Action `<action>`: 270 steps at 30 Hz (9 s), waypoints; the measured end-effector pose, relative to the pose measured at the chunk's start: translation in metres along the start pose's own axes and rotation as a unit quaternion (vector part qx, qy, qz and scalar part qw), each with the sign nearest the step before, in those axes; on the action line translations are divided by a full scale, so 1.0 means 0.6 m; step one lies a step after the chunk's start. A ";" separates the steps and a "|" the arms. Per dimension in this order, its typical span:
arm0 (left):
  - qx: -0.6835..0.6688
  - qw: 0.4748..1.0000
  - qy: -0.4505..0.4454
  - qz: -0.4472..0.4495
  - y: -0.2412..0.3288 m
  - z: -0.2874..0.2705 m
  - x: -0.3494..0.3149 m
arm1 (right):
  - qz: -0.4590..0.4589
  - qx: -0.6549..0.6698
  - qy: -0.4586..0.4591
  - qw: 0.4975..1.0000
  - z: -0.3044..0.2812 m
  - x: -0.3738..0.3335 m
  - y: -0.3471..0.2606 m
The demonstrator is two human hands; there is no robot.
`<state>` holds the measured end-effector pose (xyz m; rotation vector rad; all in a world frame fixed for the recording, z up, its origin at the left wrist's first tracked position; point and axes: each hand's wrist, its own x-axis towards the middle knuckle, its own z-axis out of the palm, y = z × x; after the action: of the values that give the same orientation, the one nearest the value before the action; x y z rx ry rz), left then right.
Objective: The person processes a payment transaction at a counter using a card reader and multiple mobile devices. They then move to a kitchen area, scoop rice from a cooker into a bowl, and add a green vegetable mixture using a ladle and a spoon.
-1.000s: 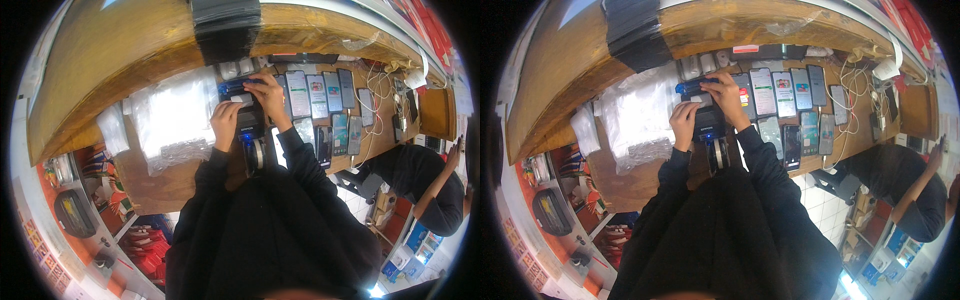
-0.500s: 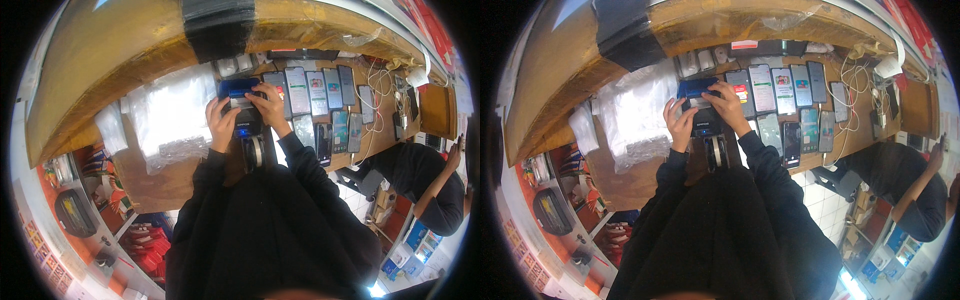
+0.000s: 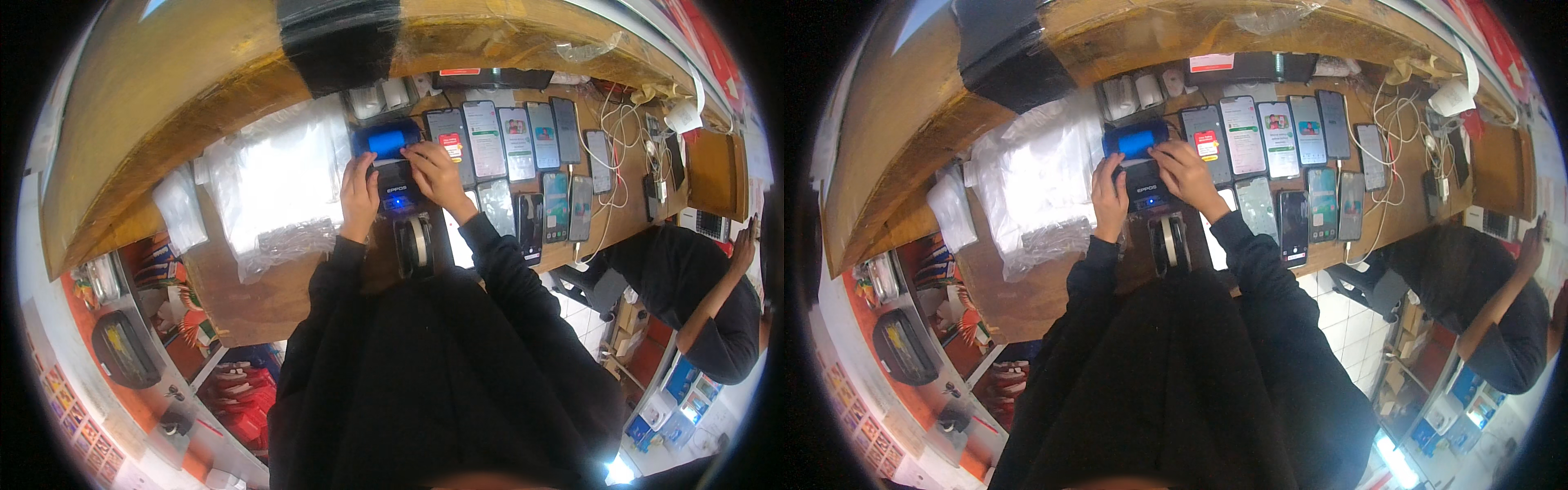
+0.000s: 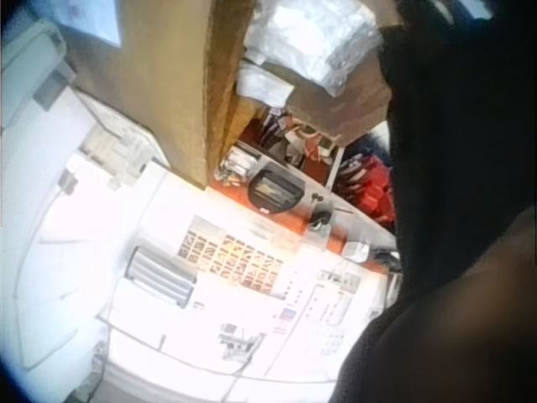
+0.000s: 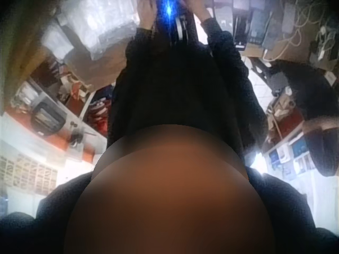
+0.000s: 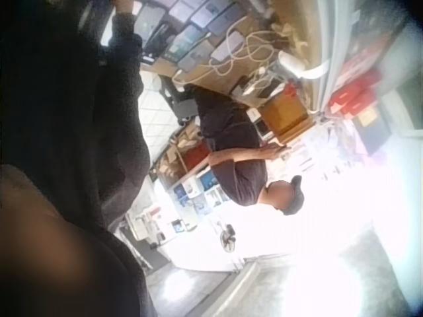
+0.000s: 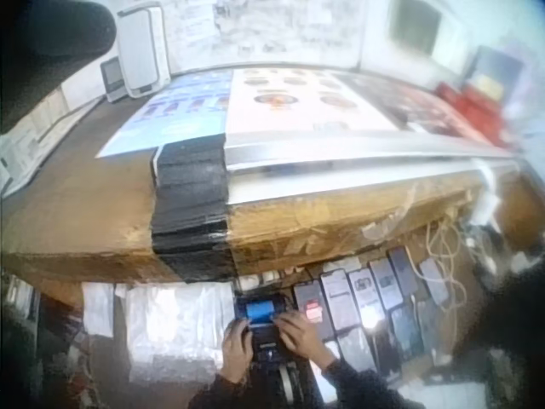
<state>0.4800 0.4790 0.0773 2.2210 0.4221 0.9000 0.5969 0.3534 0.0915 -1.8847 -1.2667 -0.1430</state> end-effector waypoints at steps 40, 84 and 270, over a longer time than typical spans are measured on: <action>0.050 0.998 0.044 -0.007 0.033 0.038 0.011 | 0.282 -0.185 -0.020 0.941 -0.121 -0.289 -0.075; 0.039 0.996 0.075 -0.010 0.030 0.038 0.006 | 0.252 -0.250 -0.110 0.928 -0.115 -0.283 -0.122; -0.033 0.990 -0.125 -0.060 0.028 -0.002 0.015 | 0.249 -0.109 -0.156 0.950 -0.162 -0.344 -0.141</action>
<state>0.4861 0.4726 0.0939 2.1866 0.3968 0.5556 0.4616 0.1510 0.0971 -2.4330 -0.9564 0.3053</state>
